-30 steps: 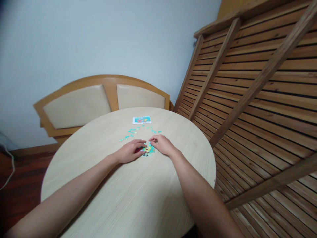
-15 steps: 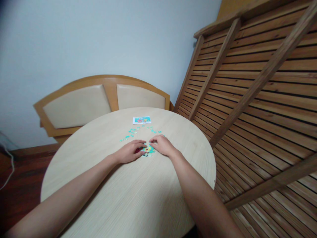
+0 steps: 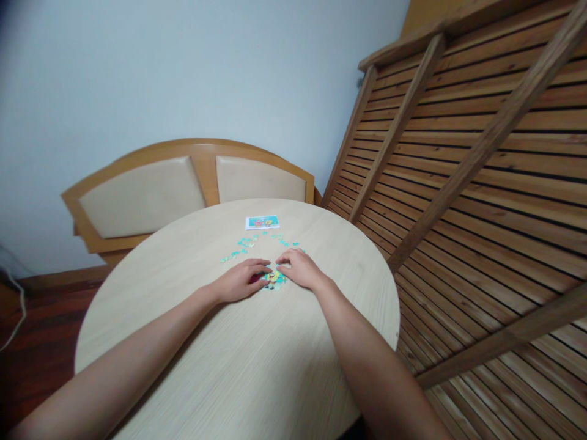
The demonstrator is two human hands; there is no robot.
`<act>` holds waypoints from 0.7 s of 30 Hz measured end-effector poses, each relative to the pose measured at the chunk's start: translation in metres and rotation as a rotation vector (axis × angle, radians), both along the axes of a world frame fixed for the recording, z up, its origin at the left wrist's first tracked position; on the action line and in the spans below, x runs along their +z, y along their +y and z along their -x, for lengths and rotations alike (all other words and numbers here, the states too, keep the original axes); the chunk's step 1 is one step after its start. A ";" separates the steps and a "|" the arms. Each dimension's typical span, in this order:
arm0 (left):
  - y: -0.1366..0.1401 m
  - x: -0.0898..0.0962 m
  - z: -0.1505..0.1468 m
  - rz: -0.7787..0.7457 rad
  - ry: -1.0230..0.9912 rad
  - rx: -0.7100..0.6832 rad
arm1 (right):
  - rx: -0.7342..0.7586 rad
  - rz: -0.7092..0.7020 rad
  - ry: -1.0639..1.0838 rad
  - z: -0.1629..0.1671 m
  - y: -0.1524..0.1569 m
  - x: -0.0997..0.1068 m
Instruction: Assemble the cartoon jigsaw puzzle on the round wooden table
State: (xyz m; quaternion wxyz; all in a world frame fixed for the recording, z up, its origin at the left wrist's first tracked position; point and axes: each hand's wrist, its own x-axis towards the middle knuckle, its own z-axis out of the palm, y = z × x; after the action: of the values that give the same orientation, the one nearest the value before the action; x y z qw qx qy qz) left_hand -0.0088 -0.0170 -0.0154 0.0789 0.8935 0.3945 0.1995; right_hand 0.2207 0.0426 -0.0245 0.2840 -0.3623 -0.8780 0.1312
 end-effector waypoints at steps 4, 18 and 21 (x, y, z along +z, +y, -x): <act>0.000 0.000 0.000 0.000 -0.001 0.001 | -0.001 0.005 -0.020 0.001 0.000 0.001; 0.001 -0.001 0.000 -0.010 -0.007 -0.001 | -0.015 0.011 -0.029 0.002 -0.002 0.002; 0.001 -0.001 0.000 -0.007 -0.005 0.003 | -0.014 0.014 -0.038 0.001 -0.002 0.002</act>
State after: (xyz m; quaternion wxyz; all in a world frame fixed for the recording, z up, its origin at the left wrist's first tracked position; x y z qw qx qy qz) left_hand -0.0090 -0.0163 -0.0159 0.0762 0.8927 0.3949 0.2031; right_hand 0.2192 0.0409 -0.0228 0.2655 -0.3728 -0.8798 0.1284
